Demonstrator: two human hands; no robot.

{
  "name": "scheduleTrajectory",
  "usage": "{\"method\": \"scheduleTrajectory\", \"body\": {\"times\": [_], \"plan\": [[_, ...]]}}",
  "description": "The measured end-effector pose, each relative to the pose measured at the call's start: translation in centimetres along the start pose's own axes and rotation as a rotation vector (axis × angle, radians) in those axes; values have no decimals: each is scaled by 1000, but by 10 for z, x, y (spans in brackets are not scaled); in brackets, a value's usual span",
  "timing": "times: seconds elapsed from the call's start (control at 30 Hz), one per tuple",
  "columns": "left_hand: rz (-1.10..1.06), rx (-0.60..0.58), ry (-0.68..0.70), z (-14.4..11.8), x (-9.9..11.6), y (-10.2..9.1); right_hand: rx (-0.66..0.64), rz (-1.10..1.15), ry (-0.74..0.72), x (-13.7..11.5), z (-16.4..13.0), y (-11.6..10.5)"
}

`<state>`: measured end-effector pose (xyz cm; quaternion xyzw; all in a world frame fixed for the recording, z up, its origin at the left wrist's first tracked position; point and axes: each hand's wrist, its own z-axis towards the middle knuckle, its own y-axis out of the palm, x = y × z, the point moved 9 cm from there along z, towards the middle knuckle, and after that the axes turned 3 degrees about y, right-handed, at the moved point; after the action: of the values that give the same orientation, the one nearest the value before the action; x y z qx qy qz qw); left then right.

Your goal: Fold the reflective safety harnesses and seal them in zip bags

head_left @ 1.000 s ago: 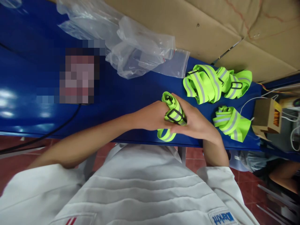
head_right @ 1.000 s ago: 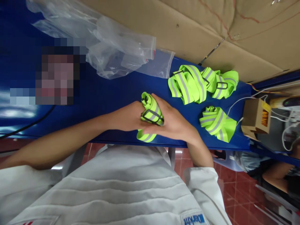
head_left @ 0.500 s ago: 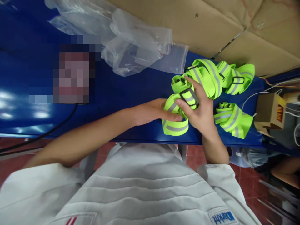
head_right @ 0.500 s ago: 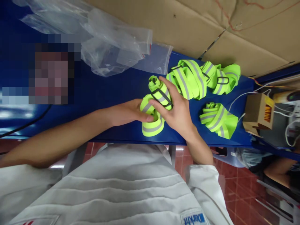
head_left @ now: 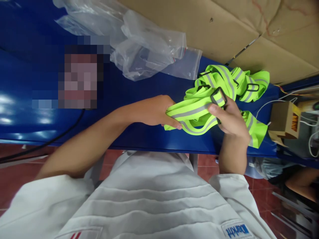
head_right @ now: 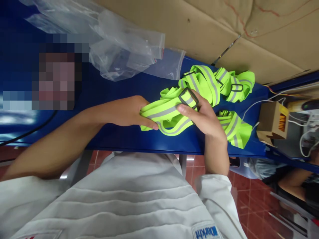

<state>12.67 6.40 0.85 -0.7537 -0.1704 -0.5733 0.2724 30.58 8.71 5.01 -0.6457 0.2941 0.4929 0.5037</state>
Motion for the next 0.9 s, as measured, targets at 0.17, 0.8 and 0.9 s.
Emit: {"method": "scheduleTrajectory", "body": {"times": [0.17, 0.8, 0.9], "plan": [[-28, -74, 44, -3, 11, 1, -15, 121, 188, 17, 6, 7], [150, 252, 228, -1, 16, -28, 221, 284, 255, 27, 3, 9], [193, 391, 238, -6, 23, -38, 298, 103, 78, 10, -1, -4]]}}
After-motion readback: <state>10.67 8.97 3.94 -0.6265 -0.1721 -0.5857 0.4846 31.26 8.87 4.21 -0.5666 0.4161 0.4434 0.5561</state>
